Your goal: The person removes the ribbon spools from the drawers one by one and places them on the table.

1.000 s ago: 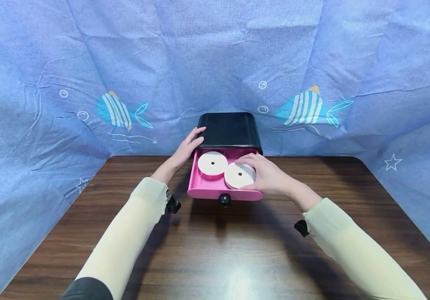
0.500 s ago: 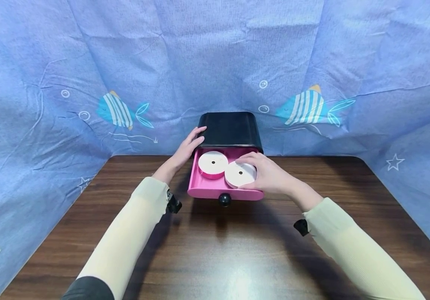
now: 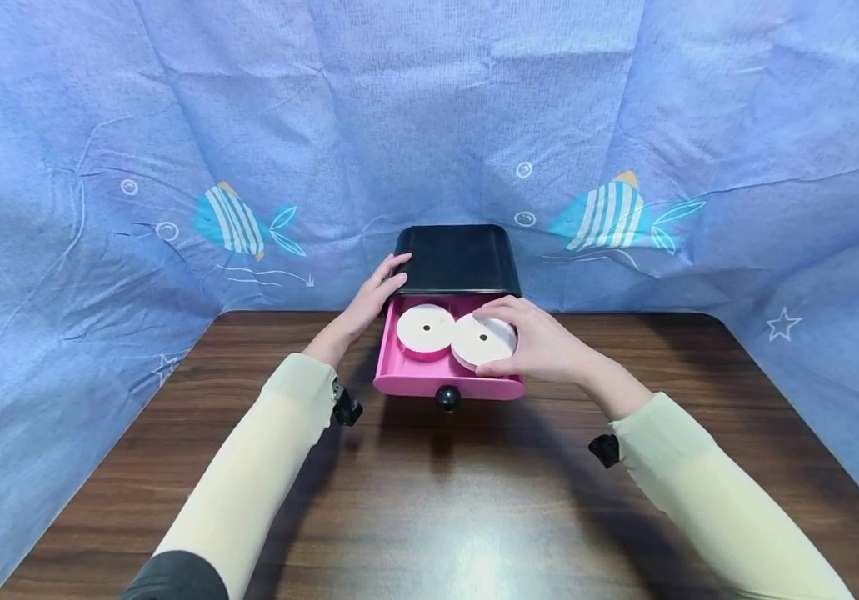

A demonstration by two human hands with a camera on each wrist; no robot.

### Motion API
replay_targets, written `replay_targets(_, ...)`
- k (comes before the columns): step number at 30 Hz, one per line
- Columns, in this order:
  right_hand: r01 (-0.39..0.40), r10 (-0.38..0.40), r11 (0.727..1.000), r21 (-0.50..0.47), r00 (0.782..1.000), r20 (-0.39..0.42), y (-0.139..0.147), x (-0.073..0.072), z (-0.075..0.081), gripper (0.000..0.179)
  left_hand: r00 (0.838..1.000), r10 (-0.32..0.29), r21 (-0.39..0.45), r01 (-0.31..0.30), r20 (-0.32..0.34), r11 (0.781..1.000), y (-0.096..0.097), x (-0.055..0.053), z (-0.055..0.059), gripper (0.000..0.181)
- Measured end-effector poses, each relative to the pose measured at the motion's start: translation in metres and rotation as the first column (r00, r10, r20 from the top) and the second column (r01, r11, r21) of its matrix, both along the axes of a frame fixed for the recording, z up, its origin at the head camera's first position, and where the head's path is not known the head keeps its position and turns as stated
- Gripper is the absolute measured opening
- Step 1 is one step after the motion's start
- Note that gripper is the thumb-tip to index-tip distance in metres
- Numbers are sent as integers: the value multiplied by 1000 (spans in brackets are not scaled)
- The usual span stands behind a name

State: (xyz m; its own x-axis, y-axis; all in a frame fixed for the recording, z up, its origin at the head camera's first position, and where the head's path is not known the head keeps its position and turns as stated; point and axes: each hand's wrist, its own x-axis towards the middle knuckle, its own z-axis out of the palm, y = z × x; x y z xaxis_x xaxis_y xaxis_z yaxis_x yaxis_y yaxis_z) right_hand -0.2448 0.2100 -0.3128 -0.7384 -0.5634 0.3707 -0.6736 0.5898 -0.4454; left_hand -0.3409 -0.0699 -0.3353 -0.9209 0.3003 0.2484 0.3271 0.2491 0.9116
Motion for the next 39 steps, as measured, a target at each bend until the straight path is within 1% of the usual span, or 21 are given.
replay_targets(5, 23, -22, 1000, -9, 999, 28, 0, 1, 3, 70, 1000, 2, 0, -2, -3, 1000, -1, 1, 0, 51)
replay_targets(8, 31, -31, 999, -13, 999, 31, -1, 3, 5, 69, 1000, 4, 0, -4, -4, 1000, -1, 2, 0, 51)
replay_targets(17, 42, -42, 997, -59, 999, -2, 0, 11, 15, 68, 1000, 1, 0, -1, -9, 1000, -1, 1, -1, 52)
replay_targets(25, 86, -89, 993, -75, 996, -31, 10, 15, 22, 71, 1000, -1, 0, 1, -12, 1000, 0, 1, -1, 52)
replay_targets(32, 146, -150, 987, -61, 987, -59, 25, 16, 21, 72, 1000, 3, 3, -3, -10, 1000, 0, 2, -1, 52)
replay_targets(39, 193, -199, 979, -69, 976, -92, 49, 16, 14, 71, 1000, 3, 13, -3, -4, 1000, -1, 3, -1, 51)
